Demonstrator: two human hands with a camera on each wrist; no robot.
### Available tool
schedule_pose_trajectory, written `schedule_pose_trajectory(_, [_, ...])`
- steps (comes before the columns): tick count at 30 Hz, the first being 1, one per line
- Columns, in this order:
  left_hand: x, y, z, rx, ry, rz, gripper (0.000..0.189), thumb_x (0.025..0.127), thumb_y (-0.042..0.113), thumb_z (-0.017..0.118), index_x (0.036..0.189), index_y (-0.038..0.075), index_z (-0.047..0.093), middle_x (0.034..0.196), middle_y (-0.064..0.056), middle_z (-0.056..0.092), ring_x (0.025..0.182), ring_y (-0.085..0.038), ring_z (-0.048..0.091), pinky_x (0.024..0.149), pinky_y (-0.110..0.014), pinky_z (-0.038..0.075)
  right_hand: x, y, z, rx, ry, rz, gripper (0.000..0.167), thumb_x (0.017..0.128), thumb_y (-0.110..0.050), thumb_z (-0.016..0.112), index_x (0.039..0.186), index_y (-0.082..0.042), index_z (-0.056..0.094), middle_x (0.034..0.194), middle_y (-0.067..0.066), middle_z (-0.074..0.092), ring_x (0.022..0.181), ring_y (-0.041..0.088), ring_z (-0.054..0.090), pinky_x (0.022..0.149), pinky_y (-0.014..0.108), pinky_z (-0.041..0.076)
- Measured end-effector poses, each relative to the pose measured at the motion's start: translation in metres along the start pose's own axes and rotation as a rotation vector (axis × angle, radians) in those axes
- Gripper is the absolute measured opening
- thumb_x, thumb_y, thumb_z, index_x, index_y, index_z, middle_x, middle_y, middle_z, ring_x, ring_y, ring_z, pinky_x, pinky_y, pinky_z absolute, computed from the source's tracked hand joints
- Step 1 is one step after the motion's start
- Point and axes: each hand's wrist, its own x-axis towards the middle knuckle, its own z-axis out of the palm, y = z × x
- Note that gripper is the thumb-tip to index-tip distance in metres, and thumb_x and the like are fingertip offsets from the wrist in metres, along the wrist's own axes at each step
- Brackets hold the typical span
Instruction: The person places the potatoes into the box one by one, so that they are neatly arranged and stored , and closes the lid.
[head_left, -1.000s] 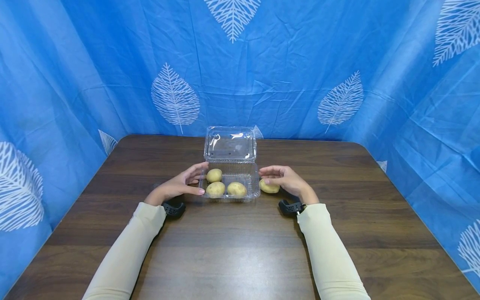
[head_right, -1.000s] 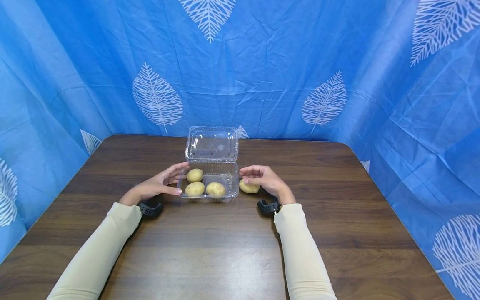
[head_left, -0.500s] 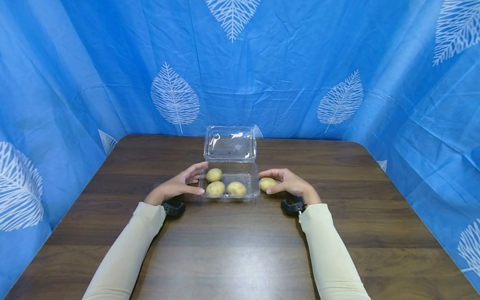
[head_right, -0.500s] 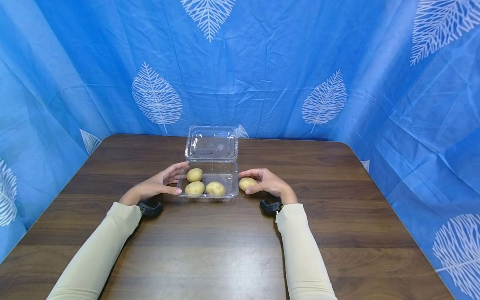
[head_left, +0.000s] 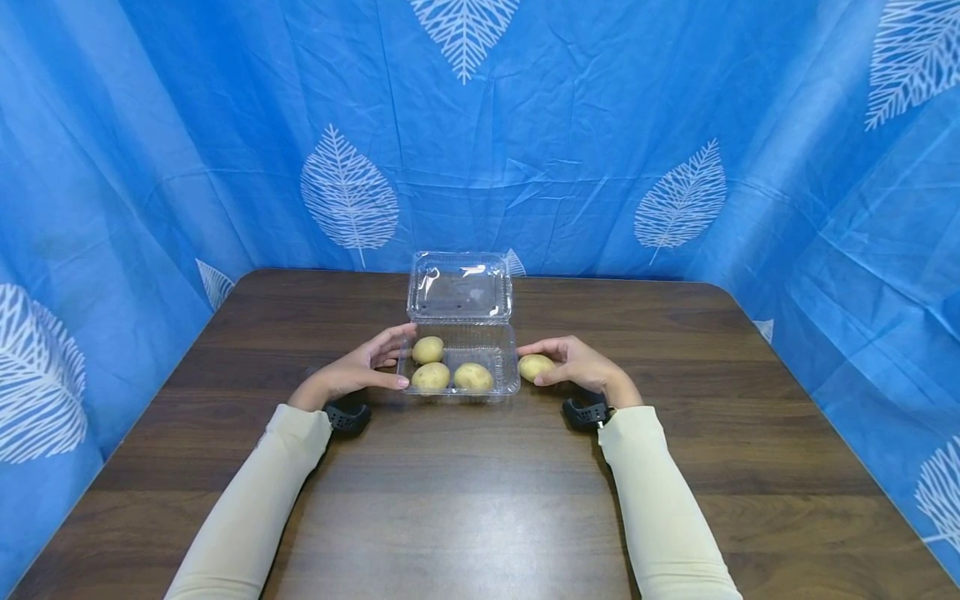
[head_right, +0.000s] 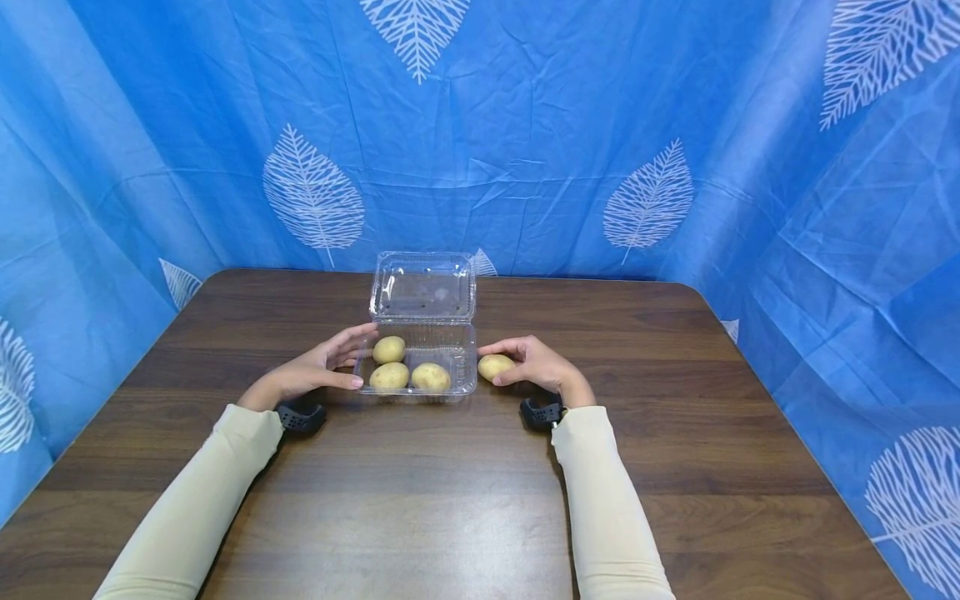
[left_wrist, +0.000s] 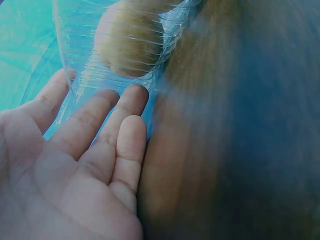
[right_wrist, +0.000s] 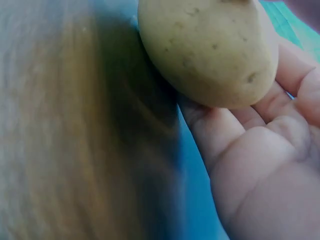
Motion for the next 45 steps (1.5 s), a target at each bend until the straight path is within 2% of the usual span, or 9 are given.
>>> schedule_pose_trajectory(5, [0.000,0.000,0.000,-0.001,-0.002,0.001,0.102,0.095,0.017,0.083,0.170,-0.001,0.016,0.177,-0.027,0.016,0.159,-0.053,0.022,0.128,-0.067,0.020,0.000,-0.001,0.000,-0.021,0.030,-0.011,0.055,0.091,0.006,0.077,0.143,0.014,0.061,0.134,0.018,0.071,0.104,0.014,0.064,0.091,0.024,0.054])
schedule_pose_trajectory(11, [0.001,-0.001,0.000,0.002,-0.005,0.007,0.102,0.095,0.017,0.083,0.170,-0.001,0.016,0.177,-0.027,0.015,0.159,-0.053,0.022,0.128,-0.067,0.019,-0.002,-0.004,-0.001,-0.042,0.126,-0.023,0.054,0.090,0.006,0.077,0.142,0.015,0.061,0.141,0.029,0.066,0.106,0.011,0.065,0.092,0.022,0.054])
schedule_pose_trajectory(15, [0.000,-0.001,0.000,-0.001,-0.002,0.008,0.102,0.095,0.017,0.083,0.170,-0.002,0.016,0.177,-0.027,0.015,0.159,-0.053,0.022,0.128,-0.068,0.019,-0.002,-0.007,-0.002,-0.060,0.189,-0.039,0.053,0.091,0.006,0.076,0.141,0.014,0.062,0.143,0.032,0.063,0.108,0.012,0.065,0.093,0.021,0.054])
schedule_pose_trajectory(19, [-0.001,-0.001,0.000,-0.001,0.000,0.004,0.102,0.095,0.017,0.083,0.170,-0.002,0.016,0.177,-0.027,0.015,0.159,-0.053,0.022,0.128,-0.068,0.019,-0.002,-0.009,-0.002,-0.057,0.217,-0.054,0.051,0.092,0.006,0.076,0.140,0.015,0.062,0.143,0.033,0.063,0.107,0.013,0.065,0.093,0.020,0.054])
schedule_pose_trajectory(25, [0.000,-0.002,0.000,0.001,-0.001,0.003,0.102,0.095,0.017,0.083,0.170,-0.001,0.016,0.177,-0.027,0.015,0.159,-0.053,0.022,0.128,-0.067,0.019,-0.001,-0.012,-0.001,-0.013,0.241,-0.071,0.051,0.091,0.010,0.075,0.140,0.017,0.061,0.142,0.034,0.062,0.107,0.010,0.066,0.093,0.020,0.054])
schedule_pose_trajectory(31, [0.000,-0.002,0.000,0.000,-0.001,0.006,0.103,0.095,0.018,0.084,0.170,-0.001,0.017,0.177,-0.027,0.016,0.159,-0.053,0.022,0.128,-0.067,0.019,0.000,-0.016,0.000,-0.036,0.260,-0.102,0.051,0.091,0.007,0.076,0.140,0.014,0.063,0.142,0.031,0.064,0.110,0.010,0.065,0.094,0.021,0.053])
schedule_pose_trajectory(45, [-0.001,0.000,0.000,-0.003,-0.003,0.009,0.103,0.094,0.018,0.084,0.170,-0.002,0.016,0.177,-0.027,0.015,0.159,-0.053,0.023,0.128,-0.068,0.019,0.002,-0.029,0.007,-0.004,0.247,-0.141,0.055,0.090,0.013,0.074,0.142,0.017,0.058,0.136,0.033,0.063,0.099,0.009,0.068,0.086,0.022,0.056])
